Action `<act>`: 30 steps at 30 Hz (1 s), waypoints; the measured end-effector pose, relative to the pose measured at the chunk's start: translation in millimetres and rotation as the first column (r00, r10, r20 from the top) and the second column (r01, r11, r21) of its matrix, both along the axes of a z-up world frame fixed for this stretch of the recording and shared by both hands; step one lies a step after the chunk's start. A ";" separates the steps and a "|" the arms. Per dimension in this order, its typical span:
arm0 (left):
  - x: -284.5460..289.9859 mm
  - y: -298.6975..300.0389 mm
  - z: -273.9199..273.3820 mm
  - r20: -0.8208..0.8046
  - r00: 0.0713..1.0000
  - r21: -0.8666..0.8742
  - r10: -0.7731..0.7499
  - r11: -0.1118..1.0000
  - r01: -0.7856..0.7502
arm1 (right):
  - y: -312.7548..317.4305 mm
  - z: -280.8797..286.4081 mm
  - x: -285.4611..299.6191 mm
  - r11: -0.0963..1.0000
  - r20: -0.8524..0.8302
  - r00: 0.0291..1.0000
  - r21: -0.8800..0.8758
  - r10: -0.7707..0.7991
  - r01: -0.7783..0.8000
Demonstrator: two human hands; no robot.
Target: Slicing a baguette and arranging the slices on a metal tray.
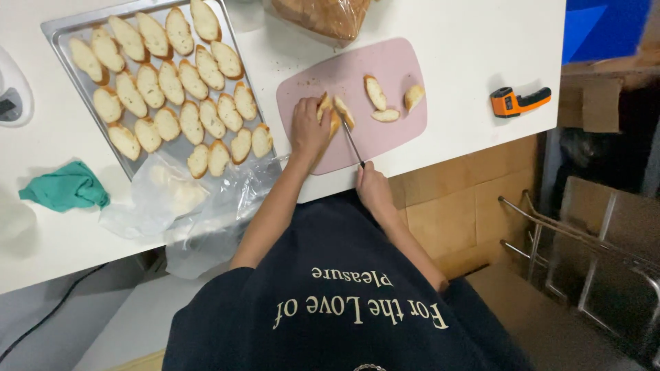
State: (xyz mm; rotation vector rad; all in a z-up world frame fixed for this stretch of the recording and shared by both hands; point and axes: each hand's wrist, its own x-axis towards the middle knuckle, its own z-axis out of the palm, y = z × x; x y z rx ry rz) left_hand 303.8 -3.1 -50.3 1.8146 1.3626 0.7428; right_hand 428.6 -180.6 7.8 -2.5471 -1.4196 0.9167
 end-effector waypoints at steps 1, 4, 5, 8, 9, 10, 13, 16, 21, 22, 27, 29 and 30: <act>-0.4 -0.3 4.0 0.003 1.000 -0.001 -0.004 1.000 0.004 | -2.2 1.5 1.1 1.000 0.003 1.000 -0.001 -0.004 0.004; -0.4 2.7 22.1 -0.015 1.000 -0.002 0.004 1.000 -0.004 | 1.0 8.1 2.8 1.000 -0.002 1.000 0.017 -0.025 0.025; -1.8 2.4 33.1 -0.062 0.998 -0.010 0.011 1.000 -0.011 | 4.6 13.4 -0.1 0.999 -0.014 0.999 0.034 -0.035 0.035; -0.3 -0.6 38.5 -0.100 0.995 -0.034 0.017 0.999 -0.021 | 22.7 21.3 -10.6 0.997 -0.030 0.999 0.070 -0.043 0.045; -1.0 -2.1 36.0 -0.099 0.995 -0.052 0.025 0.998 -0.030 | 30.2 22.7 -15.9 0.995 -0.038 0.999 0.087 -0.034 0.037; -0.1 -2.7 33.8 -0.100 0.995 -0.053 0.024 0.998 -0.030 | 36.9 24.3 -17.7 0.996 -0.040 0.999 0.086 -0.035 0.038; -1.8 -3.1 31.1 -0.102 0.995 -0.049 0.017 0.999 -0.022 | 53.1 24.6 -23.7 0.994 -0.060 0.998 0.109 -0.021 0.028; -0.9 -2.0 33.1 -0.081 0.997 -0.043 0.018 0.999 -0.022 | 57.6 18.7 -23.4 0.993 -0.045 0.999 0.112 -0.017 0.022; -1.2 -0.4 33.2 -0.065 0.998 -0.069 -0.004 0.998 0.000 | 58.3 8.7 -24.0 0.996 -0.006 1.000 0.080 0.024 -0.023; -2.4 -0.7 31.2 -0.064 0.998 -0.071 -0.005 0.998 0.001 | 63.0 6.2 -24.7 0.997 -0.006 1.000 0.079 0.022 -0.022; -4.9 1.5 29.1 -0.033 0.999 -0.051 -0.010 0.999 0.009 | 80.8 2.4 -27.4 0.993 0.021 0.999 0.107 0.039 -0.041; -2.1 0.3 25.7 -0.060 0.998 -0.029 -0.013 1.000 0.012 | 73.6 4.8 -30.0 0.996 0.028 0.999 0.082 0.029 -0.031; -0.4 0.0 24.0 -0.085 0.996 -0.008 -0.016 1.000 0.015 | 70.4 6.0 -31.0 0.998 0.037 0.999 0.057 0.019 -0.021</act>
